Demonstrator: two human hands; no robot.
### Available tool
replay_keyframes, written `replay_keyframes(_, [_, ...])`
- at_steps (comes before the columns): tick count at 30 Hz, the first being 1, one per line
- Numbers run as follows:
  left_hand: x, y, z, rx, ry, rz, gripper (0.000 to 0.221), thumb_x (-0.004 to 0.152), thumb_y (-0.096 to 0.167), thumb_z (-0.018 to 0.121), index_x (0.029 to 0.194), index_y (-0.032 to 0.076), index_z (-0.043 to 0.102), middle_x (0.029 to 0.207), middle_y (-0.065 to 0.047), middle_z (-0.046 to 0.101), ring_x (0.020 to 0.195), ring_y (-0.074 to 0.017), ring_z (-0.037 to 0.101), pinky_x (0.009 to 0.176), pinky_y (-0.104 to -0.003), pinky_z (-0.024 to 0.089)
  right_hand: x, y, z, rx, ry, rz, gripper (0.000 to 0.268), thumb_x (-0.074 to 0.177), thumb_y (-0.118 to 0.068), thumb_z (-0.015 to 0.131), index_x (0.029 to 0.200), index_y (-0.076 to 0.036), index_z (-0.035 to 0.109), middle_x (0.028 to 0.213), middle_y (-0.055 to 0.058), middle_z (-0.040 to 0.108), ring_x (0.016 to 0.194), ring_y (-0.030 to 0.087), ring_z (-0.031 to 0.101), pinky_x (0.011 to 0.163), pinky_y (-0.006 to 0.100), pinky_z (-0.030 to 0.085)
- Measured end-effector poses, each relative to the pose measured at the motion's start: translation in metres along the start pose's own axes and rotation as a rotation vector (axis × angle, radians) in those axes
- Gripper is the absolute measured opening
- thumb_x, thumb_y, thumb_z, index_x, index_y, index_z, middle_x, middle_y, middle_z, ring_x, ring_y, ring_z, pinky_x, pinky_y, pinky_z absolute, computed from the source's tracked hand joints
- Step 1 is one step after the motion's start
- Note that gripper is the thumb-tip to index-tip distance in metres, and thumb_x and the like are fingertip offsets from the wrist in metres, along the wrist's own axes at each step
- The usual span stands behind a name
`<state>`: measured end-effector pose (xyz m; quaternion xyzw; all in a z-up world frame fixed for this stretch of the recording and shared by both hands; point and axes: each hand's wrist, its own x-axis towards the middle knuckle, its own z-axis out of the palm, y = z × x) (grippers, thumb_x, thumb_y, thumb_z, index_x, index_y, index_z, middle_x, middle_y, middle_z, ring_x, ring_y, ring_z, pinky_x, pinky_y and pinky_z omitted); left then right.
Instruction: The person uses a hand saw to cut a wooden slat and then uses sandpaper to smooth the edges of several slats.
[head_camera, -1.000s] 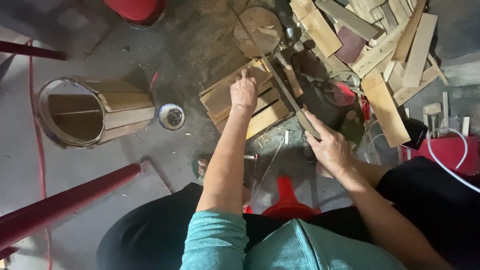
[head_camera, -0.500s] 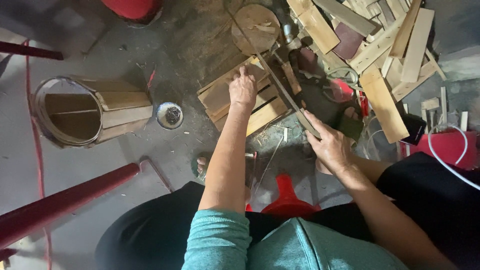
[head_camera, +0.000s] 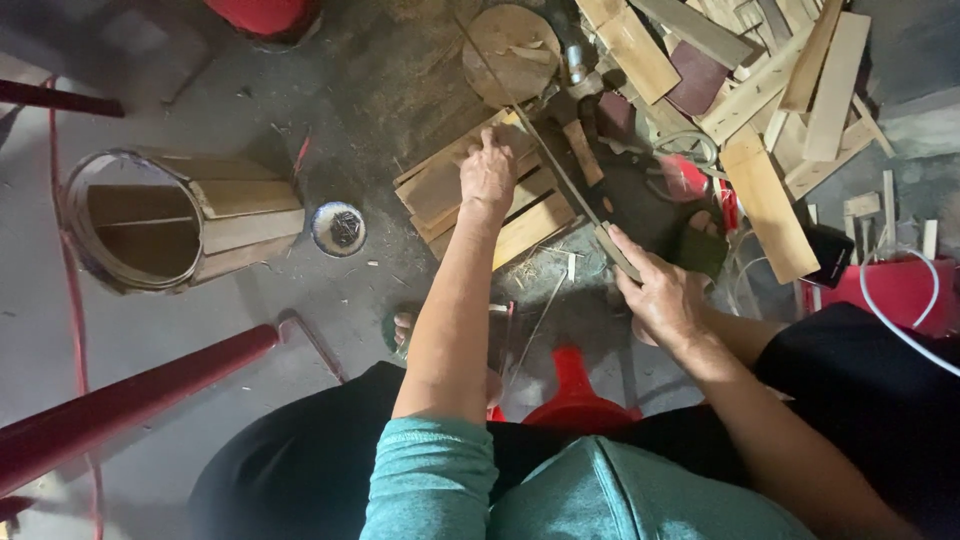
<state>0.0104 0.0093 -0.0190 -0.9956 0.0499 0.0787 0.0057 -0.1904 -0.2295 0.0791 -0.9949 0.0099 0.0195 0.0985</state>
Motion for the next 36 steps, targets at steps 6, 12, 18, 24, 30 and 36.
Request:
replay_keyframes(6, [0.002, 0.008, -0.001, 0.067, -0.027, -0.047, 0.031, 0.095, 0.02, 0.052, 0.106, 0.018, 0.08, 0.124, -0.007, 0.056, 0.096, -0.0271, 0.069, 0.08, -0.052, 0.06, 0.002, -0.002, -0.013, 0.115, -0.102, 0.025, 0.055, 0.096, -0.04, 0.065, 0.147, -0.055, 0.053, 0.11, -0.005, 0.079, 0.097, 0.02, 0.077, 0.08, 0.045, 0.06])
replay_keyframes(12, [0.011, 0.001, 0.029, 0.082, -0.079, 0.006, 0.033, 0.101, 0.023, 0.05, 0.117, 0.015, 0.077, 0.138, -0.015, 0.047, 0.11, -0.0372, 0.065, 0.093, -0.069, 0.051, -0.036, 0.018, -0.025, 0.331, 0.0, -0.048, 0.06, 0.091, -0.016, 0.075, 0.146, -0.036, 0.065, 0.103, 0.011, 0.078, 0.095, 0.032, 0.075, 0.08, 0.041, 0.06])
replay_keyframes(18, [0.001, 0.008, -0.002, 0.111, -0.172, 0.024, 0.036, 0.104, 0.028, 0.047, 0.119, 0.015, 0.077, 0.149, -0.02, 0.036, 0.125, -0.0497, 0.055, 0.101, -0.08, 0.039, 0.006, -0.002, -0.008, 0.191, -0.018, -0.12, 0.06, 0.095, -0.025, 0.069, 0.152, -0.039, 0.056, 0.105, 0.016, 0.077, 0.091, 0.035, 0.076, 0.077, 0.047, 0.06])
replay_keyframes(24, [0.006, 0.006, 0.015, 0.173, -0.105, -0.009, 0.038, 0.106, 0.037, 0.049, 0.12, 0.016, 0.077, 0.145, -0.016, 0.043, 0.118, -0.0413, 0.062, 0.102, -0.074, 0.043, 0.067, -0.045, -0.026, 0.242, -0.011, -0.099, 0.062, 0.094, -0.03, 0.07, 0.151, -0.046, 0.053, 0.102, 0.011, 0.078, 0.088, 0.031, 0.076, 0.079, 0.046, 0.06])
replay_keyframes(30, [0.008, 0.007, 0.022, 0.117, -0.139, 0.009, 0.038, 0.105, 0.035, 0.05, 0.122, 0.013, 0.076, 0.146, -0.018, 0.039, 0.117, -0.0439, 0.059, 0.101, -0.081, 0.036, -0.016, -0.017, -0.071, 0.288, -0.185, 0.126, 0.06, 0.092, -0.031, 0.069, 0.147, -0.05, 0.056, 0.113, 0.009, 0.077, 0.1, 0.035, 0.073, 0.09, 0.047, 0.059])
replay_keyframes(36, [-0.006, 0.011, -0.008, 0.181, -0.14, 0.0, 0.039, 0.105, 0.035, 0.045, 0.12, 0.018, 0.078, 0.149, -0.016, 0.039, 0.122, -0.0445, 0.058, 0.104, -0.076, 0.039, 0.057, -0.046, -0.01, 0.146, 0.01, -0.079, 0.062, 0.095, -0.033, 0.07, 0.152, -0.046, 0.052, 0.1, 0.012, 0.078, 0.085, 0.032, 0.076, 0.077, 0.046, 0.062])
